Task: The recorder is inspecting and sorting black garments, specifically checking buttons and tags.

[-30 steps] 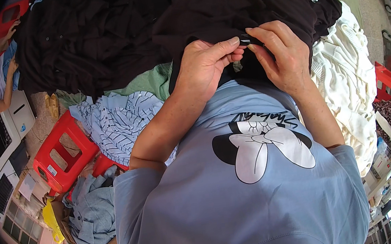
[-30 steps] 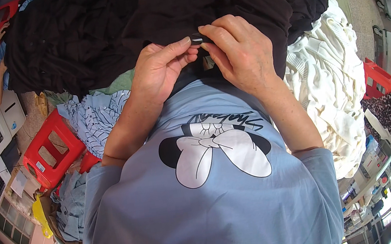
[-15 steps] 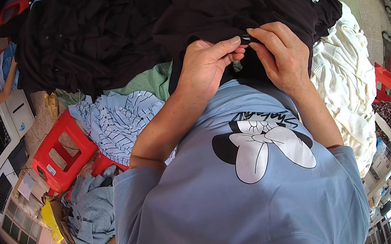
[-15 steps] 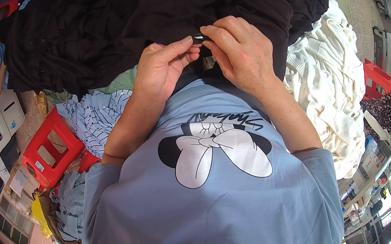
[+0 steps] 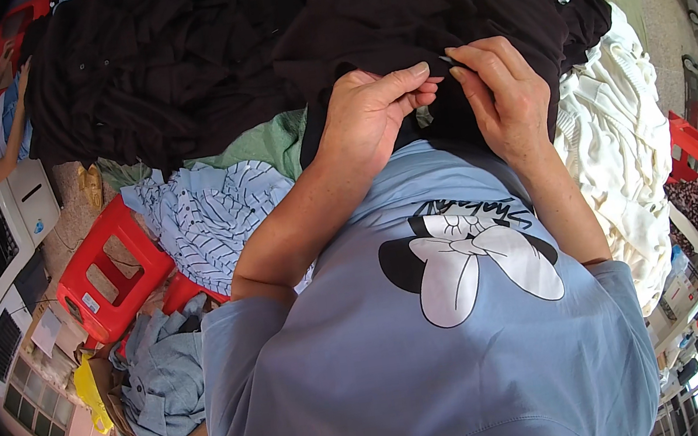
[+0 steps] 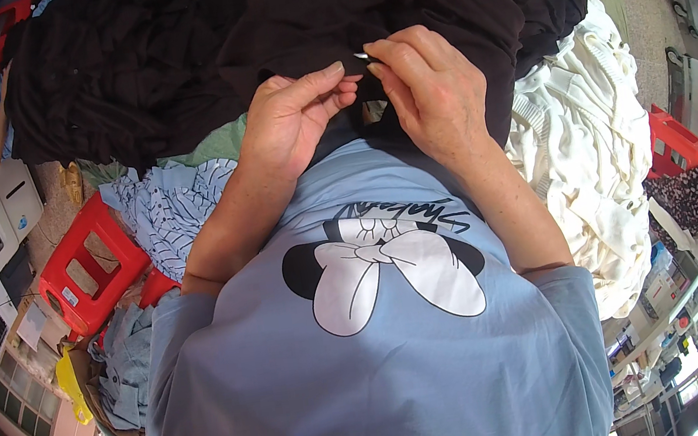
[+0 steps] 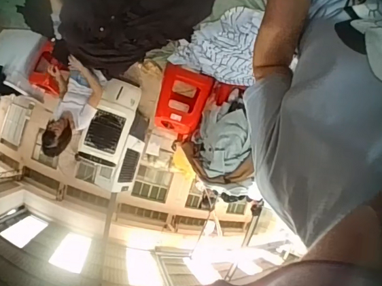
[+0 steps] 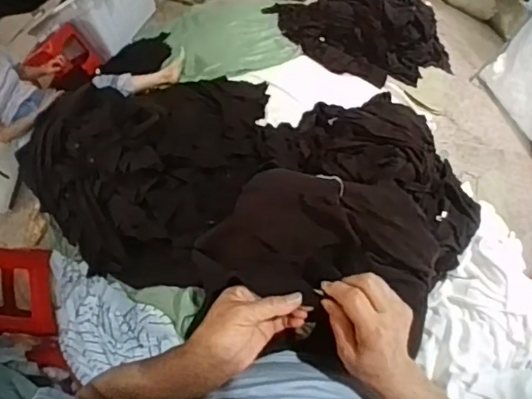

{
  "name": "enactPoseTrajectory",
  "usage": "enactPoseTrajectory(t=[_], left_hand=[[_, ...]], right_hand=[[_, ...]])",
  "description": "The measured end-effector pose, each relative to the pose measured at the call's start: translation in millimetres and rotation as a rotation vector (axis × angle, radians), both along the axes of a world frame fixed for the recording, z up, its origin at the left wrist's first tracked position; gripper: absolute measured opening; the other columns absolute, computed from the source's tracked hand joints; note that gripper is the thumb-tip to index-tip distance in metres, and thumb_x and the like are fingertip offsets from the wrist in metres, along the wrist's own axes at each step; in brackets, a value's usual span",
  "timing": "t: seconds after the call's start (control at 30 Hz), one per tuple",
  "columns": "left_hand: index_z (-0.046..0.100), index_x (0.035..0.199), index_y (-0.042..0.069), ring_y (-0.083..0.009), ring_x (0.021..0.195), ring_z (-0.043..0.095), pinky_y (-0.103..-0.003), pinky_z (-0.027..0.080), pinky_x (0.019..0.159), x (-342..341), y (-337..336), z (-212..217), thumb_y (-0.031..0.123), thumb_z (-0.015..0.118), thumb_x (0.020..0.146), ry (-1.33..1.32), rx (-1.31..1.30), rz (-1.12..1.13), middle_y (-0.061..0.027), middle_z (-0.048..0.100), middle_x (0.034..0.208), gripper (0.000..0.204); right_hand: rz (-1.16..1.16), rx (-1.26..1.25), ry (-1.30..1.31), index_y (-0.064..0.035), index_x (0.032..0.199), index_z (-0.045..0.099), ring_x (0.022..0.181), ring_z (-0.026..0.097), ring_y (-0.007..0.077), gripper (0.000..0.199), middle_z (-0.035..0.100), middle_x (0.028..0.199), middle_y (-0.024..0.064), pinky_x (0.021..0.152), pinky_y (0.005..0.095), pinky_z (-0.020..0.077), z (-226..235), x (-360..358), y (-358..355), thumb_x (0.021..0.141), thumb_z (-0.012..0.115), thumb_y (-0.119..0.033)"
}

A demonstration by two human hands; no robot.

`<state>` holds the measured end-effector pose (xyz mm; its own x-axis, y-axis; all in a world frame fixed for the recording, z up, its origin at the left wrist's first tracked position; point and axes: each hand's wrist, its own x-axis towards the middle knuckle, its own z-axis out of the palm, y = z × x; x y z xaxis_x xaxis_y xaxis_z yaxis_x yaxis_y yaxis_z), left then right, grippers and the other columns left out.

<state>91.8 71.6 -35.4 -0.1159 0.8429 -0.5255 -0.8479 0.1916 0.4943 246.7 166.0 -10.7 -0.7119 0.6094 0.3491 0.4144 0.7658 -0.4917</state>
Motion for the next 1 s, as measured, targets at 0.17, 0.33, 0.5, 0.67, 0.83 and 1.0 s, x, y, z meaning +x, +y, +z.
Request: enactPoseTrajectory(t=[0.17, 0.33, 0.5, 0.67, 0.83, 1.0], left_hand=[[0.069, 0.086, -0.011, -0.0205, 0.077, 0.066, -0.030, 0.053, 0.075, 2.4, -1.5, -4.0, 0.007, 0.067, 0.086, -0.012, 0.004, -0.002, -0.0180, 0.069, 0.082, 0.018], [0.065, 0.089, -0.006, -0.0226, 0.076, 0.064, -0.033, 0.053, 0.071, 0.4, -1.1, -4.7, 0.015, 0.064, 0.089, -0.082, -0.036, 0.048, -0.0148, 0.066, 0.085, 0.022], [0.063, 0.086, -0.001, -0.0244, 0.080, 0.063, -0.037, 0.052, 0.072, -18.4, -17.7, -21.7, 0.015, 0.060, 0.092, -0.112, -0.045, 0.174, -0.0127, 0.065, 0.086, 0.017], [0.066, 0.084, -0.002, -0.0231, 0.082, 0.063, -0.034, 0.051, 0.076, -18.2, -24.6, -9.6, 0.009, 0.058, 0.093, -0.097, 0.068, 0.200, -0.0129, 0.066, 0.088, 0.016], [0.068, 0.084, -0.004, -0.0186, 0.083, 0.061, -0.033, 0.048, 0.079, -17.6, -20.7, 13.6, 0.015, 0.062, 0.090, -0.012, 0.061, 0.123, -0.0125, 0.067, 0.087, 0.021], [0.068, 0.087, -0.006, -0.0170, 0.082, 0.060, -0.032, 0.048, 0.078, -18.6, -20.0, 11.9, 0.015, 0.062, 0.091, 0.036, 0.087, 0.104, -0.0130, 0.067, 0.088, 0.023]], right_hand=[[-0.047, -0.288, 0.092, -0.0070, 0.098, 0.065, 0.068, 0.062, 0.0214, 0.019, 0.059, 0.085, 0.0054, 0.058, 0.0291, 0.0486, 8.5, -5.4, -5.3, 0.080, 0.070, -0.011], [0.005, -0.353, 0.038, -0.0043, 0.093, 0.062, 0.062, 0.058, 0.0208, 0.016, 0.055, 0.078, 0.0065, 0.055, 0.0294, 0.0455, -2.4, -1.9, -1.4, 0.079, 0.069, -0.006], [0.004, -0.330, 0.054, -0.0040, 0.091, 0.061, 0.059, 0.056, 0.0210, 0.014, 0.055, 0.079, 0.0070, 0.055, 0.0299, 0.0440, -6.5, 9.1, 6.2, 0.079, 0.067, -0.002], [-0.082, -0.198, -0.040, -0.0053, 0.103, 0.058, 0.071, 0.061, 0.0253, 0.022, 0.057, 0.089, 0.0098, 0.061, 0.0335, 0.0478, 4.9, -6.0, 0.0, 0.084, 0.066, -0.010], [0.072, -0.276, 0.008, -0.0051, 0.104, 0.058, 0.073, 0.060, 0.0269, 0.022, 0.057, 0.088, 0.0093, 0.062, 0.0336, 0.0476, 15.8, -20.7, -8.5, 0.085, 0.066, -0.013], [0.143, -0.161, -0.016, -0.0056, 0.099, 0.059, 0.072, 0.060, 0.0241, 0.020, 0.058, 0.086, 0.0068, 0.060, 0.0322, 0.0467, 14.0, -26.4, -2.7, 0.083, 0.069, -0.013]])
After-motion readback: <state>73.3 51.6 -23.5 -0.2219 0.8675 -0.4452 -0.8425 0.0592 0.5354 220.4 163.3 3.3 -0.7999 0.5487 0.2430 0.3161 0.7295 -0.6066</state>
